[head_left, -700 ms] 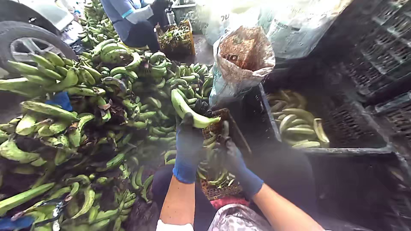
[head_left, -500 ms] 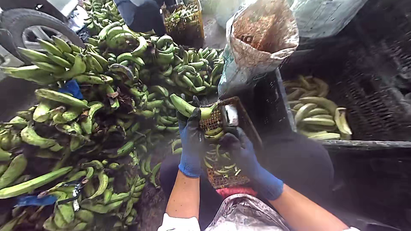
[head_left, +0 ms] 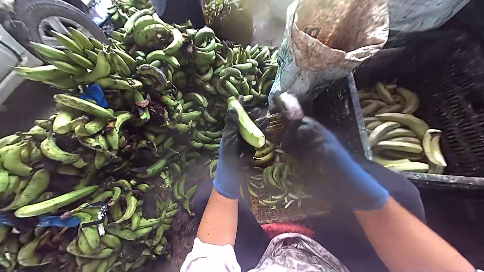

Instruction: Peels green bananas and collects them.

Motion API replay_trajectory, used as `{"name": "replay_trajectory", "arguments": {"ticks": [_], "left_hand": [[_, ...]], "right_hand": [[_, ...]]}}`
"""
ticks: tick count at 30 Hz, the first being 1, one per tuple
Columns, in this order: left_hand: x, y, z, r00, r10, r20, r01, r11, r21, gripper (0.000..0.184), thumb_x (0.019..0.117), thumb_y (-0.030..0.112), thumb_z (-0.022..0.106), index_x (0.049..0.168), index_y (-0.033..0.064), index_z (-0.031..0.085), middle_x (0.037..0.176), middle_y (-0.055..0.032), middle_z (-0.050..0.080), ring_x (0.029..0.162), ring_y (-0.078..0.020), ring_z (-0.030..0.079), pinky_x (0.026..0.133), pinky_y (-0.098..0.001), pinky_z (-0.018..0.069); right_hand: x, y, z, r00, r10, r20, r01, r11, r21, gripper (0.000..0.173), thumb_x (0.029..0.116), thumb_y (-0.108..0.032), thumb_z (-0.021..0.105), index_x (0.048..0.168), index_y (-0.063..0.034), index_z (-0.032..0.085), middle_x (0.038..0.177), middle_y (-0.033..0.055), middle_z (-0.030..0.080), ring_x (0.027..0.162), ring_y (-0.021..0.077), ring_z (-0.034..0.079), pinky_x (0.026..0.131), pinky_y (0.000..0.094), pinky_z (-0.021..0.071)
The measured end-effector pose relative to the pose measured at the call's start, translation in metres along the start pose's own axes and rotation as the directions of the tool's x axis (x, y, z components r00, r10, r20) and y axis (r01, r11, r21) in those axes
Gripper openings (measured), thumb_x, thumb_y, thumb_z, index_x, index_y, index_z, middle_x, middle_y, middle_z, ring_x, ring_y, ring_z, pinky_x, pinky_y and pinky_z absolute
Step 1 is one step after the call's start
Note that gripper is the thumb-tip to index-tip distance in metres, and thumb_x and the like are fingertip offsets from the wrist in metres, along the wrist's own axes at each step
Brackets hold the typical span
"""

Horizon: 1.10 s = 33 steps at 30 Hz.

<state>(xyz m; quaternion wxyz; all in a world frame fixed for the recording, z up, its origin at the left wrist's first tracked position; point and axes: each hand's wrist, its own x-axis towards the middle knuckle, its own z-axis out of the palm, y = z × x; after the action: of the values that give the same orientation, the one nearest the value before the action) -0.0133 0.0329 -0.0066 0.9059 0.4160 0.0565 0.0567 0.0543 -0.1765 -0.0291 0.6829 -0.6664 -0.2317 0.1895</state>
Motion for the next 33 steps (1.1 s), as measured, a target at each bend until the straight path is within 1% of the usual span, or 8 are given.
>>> {"name": "replay_trajectory", "arguments": {"ticks": [3,6,14,17,22,25,27,33], "left_hand": [[0.011,0.005,0.012,0.997,0.020,-0.076,-0.009,0.991,0.133,0.050,0.1024,0.066,0.036,0.125,0.0270,0.060,0.095,-0.0017,0.069,0.072,-0.0111,0.066,0.057,-0.0277,0.0564],[0.021,-0.001,0.008,0.972,0.191,-0.136,-0.133,0.927,0.351,0.044,0.1067,0.057,0.033,0.131,0.0299,0.058,0.103,0.0035,0.067,0.082,-0.0065,0.065,0.068,-0.0261,0.0568],[0.017,-0.029,0.007,0.992,-0.122,0.035,0.111,0.970,0.214,0.040,0.1085,0.047,0.035,0.136,0.0257,0.055,0.102,-0.0019,0.068,0.078,-0.0105,0.068,0.063,-0.0290,0.0593],[0.011,-0.017,0.000,0.994,-0.013,-0.109,0.050,0.940,0.337,0.037,0.1074,0.045,0.043,0.139,0.0310,0.055,0.103,-0.0013,0.068,0.073,-0.0095,0.065,0.057,-0.0265,0.0566],[0.011,-0.010,0.001,0.946,0.309,-0.100,-0.211,0.818,0.535,0.044,0.1107,0.031,0.036,0.154,0.0304,0.039,0.134,0.0046,0.059,0.104,-0.0044,0.062,0.085,-0.0262,0.0556],[0.013,-0.022,0.005,0.997,0.072,0.018,-0.074,0.919,0.386,0.040,0.1078,0.029,0.041,0.148,0.0243,0.046,0.119,-0.0016,0.065,0.092,-0.0097,0.066,0.076,-0.0303,0.0589],[0.013,-0.027,0.005,0.996,-0.071,0.049,0.047,0.925,0.377,0.044,0.1090,0.034,0.038,0.152,0.0265,0.045,0.127,-0.0059,0.064,0.101,-0.0163,0.067,0.084,-0.0378,0.0592],[0.024,-0.035,0.008,0.892,0.419,-0.171,-0.356,0.883,0.305,0.038,0.1116,0.034,0.032,0.146,0.0253,0.046,0.134,0.0033,0.060,0.115,-0.0085,0.061,0.094,-0.0308,0.0547]], "right_hand": [[0.031,-0.013,-0.019,0.911,-0.412,0.018,0.328,0.698,-0.636,0.059,0.1036,-0.058,0.040,0.139,-0.0160,0.061,0.127,0.0092,0.067,0.114,0.0210,0.064,0.096,0.0488,0.0512],[0.024,0.007,-0.012,0.833,-0.543,0.107,0.389,0.436,-0.812,0.050,0.0989,-0.060,0.051,0.141,-0.0337,0.062,0.128,0.0155,0.066,0.116,0.0353,0.062,0.097,0.0649,0.0414],[0.064,0.010,-0.037,0.780,-0.573,-0.251,0.053,0.461,-0.886,0.050,0.0990,-0.049,0.060,0.139,-0.0192,0.064,0.129,0.0257,0.061,0.116,0.0440,0.060,0.094,0.0625,0.0470],[0.043,0.006,-0.023,0.833,-0.528,-0.165,0.151,0.505,-0.850,0.054,0.1007,-0.055,0.051,0.133,-0.0148,0.067,0.130,0.0239,0.062,0.115,0.0440,0.061,0.091,0.0686,0.0439],[0.011,0.016,0.010,0.844,-0.534,0.045,0.351,0.487,-0.800,0.046,0.0974,-0.055,0.058,0.133,-0.0281,0.068,0.124,0.0134,0.068,0.110,0.0324,0.064,0.090,0.0605,0.0437],[0.045,0.017,-0.013,0.794,-0.589,-0.151,0.177,0.462,-0.869,0.050,0.0973,-0.051,0.061,0.126,-0.0108,0.070,0.125,0.0282,0.064,0.112,0.0477,0.062,0.092,0.0694,0.0442],[0.060,0.015,-0.025,0.787,-0.542,-0.295,0.026,0.507,-0.861,0.060,0.0981,-0.062,0.053,0.134,-0.0161,0.067,0.128,0.0263,0.060,0.115,0.0445,0.060,0.093,0.0651,0.0446],[0.018,0.022,0.018,0.756,-0.654,-0.039,0.310,0.409,-0.858,0.048,0.0955,-0.051,0.063,0.136,-0.0262,0.066,0.121,0.0166,0.069,0.110,0.0335,0.065,0.093,0.0599,0.0419]]}}
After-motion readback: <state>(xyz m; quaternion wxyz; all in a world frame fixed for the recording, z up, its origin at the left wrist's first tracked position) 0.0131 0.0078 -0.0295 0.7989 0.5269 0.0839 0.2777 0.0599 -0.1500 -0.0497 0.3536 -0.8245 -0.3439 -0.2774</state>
